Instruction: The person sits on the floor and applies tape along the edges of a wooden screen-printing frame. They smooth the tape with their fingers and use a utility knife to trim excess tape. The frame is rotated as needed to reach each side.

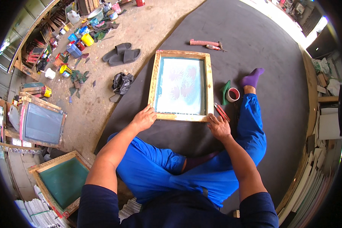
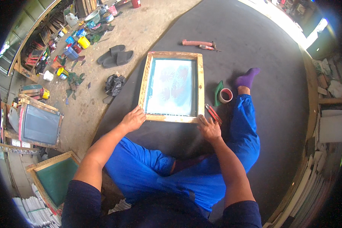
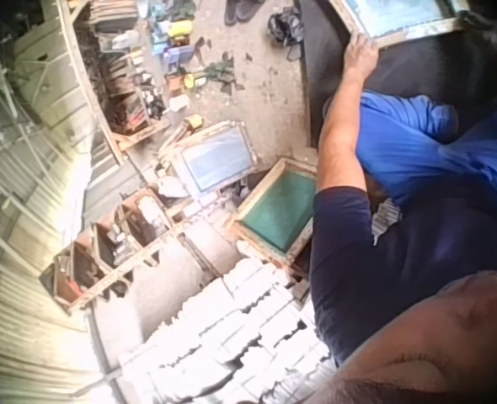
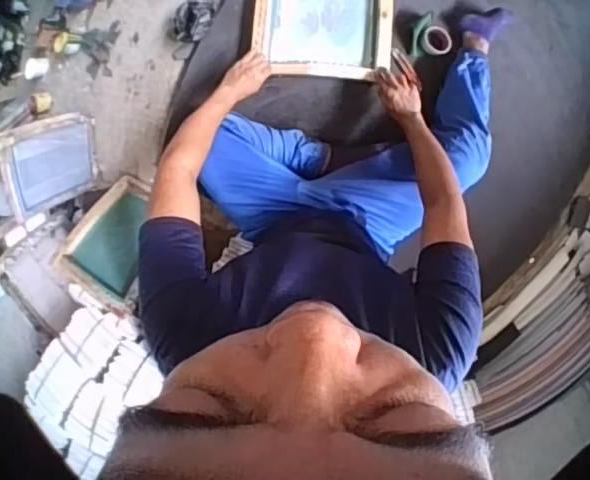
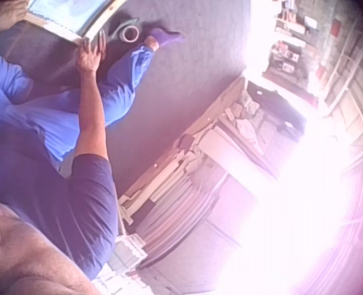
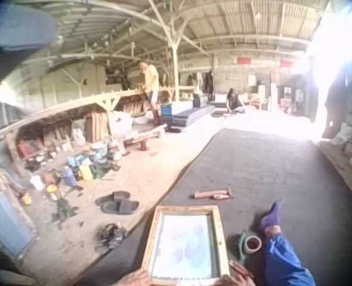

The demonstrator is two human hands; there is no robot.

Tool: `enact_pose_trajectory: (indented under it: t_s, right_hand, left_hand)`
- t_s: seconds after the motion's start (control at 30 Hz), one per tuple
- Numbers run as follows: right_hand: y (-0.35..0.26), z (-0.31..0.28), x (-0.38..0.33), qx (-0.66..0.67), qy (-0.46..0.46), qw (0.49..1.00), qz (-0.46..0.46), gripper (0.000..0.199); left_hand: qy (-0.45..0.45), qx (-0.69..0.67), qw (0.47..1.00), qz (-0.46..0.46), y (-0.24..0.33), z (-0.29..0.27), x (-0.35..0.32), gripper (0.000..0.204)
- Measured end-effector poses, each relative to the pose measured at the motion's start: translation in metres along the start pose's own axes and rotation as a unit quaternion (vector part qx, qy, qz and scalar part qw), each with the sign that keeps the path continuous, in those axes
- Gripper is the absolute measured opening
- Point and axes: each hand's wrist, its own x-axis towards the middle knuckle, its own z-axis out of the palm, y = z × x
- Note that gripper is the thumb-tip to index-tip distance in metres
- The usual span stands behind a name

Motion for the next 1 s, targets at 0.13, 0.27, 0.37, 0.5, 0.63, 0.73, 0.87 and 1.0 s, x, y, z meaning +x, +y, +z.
enact_pose_trajectory:
  t_s: [0.13,0.27,0.37,0.5,0.63,0.73,0.87,1.0]
  right_hand:
    - [-0.001,-0.001,-0.001,-0.011,-0.016,1.0,0.007,0.048]
    - [0.009,-0.006,-0.007,0.051,0.002,0.999,0.017,0.04]
    - [0.012,-0.019,-0.003,0.071,0.038,0.997,0.01,0.038]
    - [0.007,-0.025,0.021,0.128,0.048,0.987,0.08,0.042]
    - [-0.02,-0.019,0.065,0.13,0.066,0.98,0.138,0.062]
    - [-0.047,-0.002,0.101,0.12,0.049,0.978,0.162,0.079]
    - [-0.061,0.019,0.112,0.114,0.004,0.979,0.17,0.095]
    - [-0.051,0.028,0.104,0.122,-0.012,0.984,0.129,0.107]
  left_hand:
    - [-0.025,0.022,0.999,-0.027,0.007,-0.015,-0.006,0.041]
    - [-0.05,-0.042,0.994,-0.087,0.014,-0.02,0.003,0.043]
    - [-0.028,-0.119,0.976,-0.18,0.019,-0.018,0.008,0.041]
    - [0.105,-0.142,0.952,-0.25,0.035,-0.003,0.03,0.039]
    - [0.049,-0.175,0.917,-0.354,0.064,0.018,0.088,0.069]
    - [-0.009,-0.213,0.886,-0.411,0.078,0.024,0.131,0.088]
    - [-0.078,-0.198,0.877,-0.431,0.082,0.04,0.134,0.11]
    - [-0.056,-0.187,0.898,-0.393,0.078,0.041,0.124,0.115]
